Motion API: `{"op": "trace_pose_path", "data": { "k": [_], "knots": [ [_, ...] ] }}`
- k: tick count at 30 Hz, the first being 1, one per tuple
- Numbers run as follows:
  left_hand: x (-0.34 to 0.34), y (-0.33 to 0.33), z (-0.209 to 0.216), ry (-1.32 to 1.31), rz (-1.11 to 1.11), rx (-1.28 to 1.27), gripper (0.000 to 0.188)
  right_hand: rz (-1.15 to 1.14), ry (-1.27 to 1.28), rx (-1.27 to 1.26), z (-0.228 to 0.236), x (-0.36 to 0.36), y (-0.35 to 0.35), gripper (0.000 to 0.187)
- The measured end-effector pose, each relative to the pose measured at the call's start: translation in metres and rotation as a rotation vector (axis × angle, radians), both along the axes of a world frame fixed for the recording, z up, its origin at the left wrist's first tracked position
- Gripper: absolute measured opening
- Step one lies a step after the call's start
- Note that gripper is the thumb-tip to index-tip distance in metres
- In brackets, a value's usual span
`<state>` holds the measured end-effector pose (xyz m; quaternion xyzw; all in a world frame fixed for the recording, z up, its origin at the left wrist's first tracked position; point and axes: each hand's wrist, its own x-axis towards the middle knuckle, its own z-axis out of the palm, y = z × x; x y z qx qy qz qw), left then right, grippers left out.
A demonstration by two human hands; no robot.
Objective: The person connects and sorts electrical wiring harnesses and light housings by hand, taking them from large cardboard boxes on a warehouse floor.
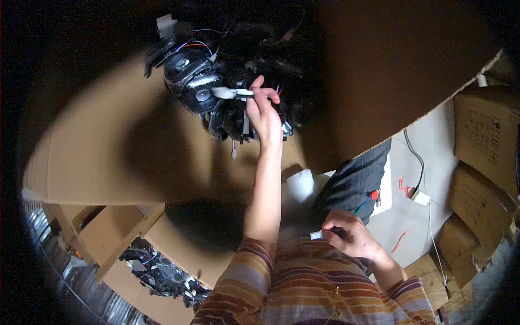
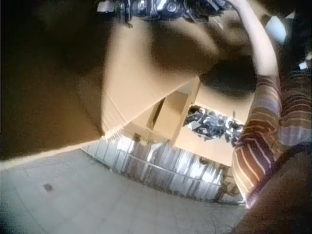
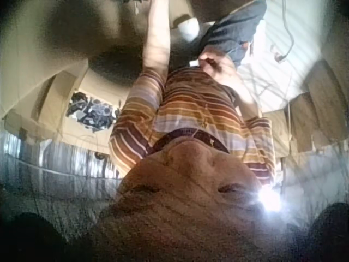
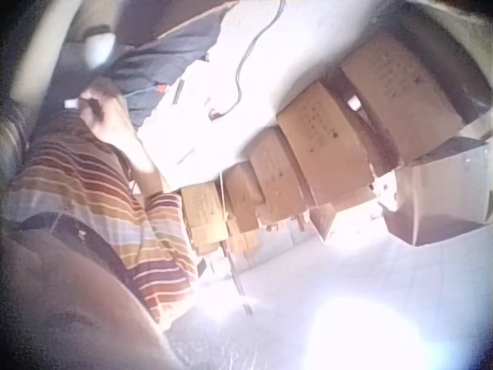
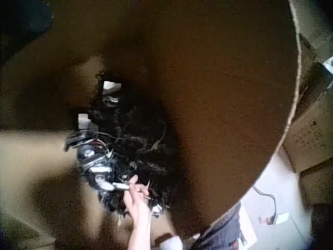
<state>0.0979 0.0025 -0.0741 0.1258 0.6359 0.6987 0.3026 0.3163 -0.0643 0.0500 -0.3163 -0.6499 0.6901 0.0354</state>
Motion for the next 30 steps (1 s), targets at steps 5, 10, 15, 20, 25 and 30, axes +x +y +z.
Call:
{"op": "trace_pose_path", "data": {
  "k": [5, 10, 15, 20, 25, 30],
  "knots": [
    [0.01, -0.027, 0.076, 0.344, -0.246, 0.07, 0.046, 0.014, 0.025, 0.056, 0.01, 0.007, -0.003, 0.007],
    [0.03, -0.092, 0.108, 0.088, -0.661, 0.122, 0.036, 0.029, 0.072, 0.188, 0.025, 0.009, -0.005, 0.006],
    [0.039, -0.158, 0.13, 0.052, -0.926, 0.018, 0.042, -0.004, 0.18, 0.187, 0.044, 0.013, -0.005, 0.006],
    [0.058, -0.198, 0.143, 0.073, -0.885, -0.053, 0.029, -0.014, 0.224, 0.147, 0.059, 0.009, -0.013, 0.007],
    [0.072, -0.201, 0.141, 0.553, -0.789, -0.027, 0.035, -0.087, 0.244, 0.131, 0.062, 0.005, -0.024, 0.007],
    [0.079, -0.199, 0.139, 0.751, -0.684, -0.028, 0.042, -0.131, 0.175, 0.157, 0.061, 0.007, -0.034, 0.008]
  ]
}}
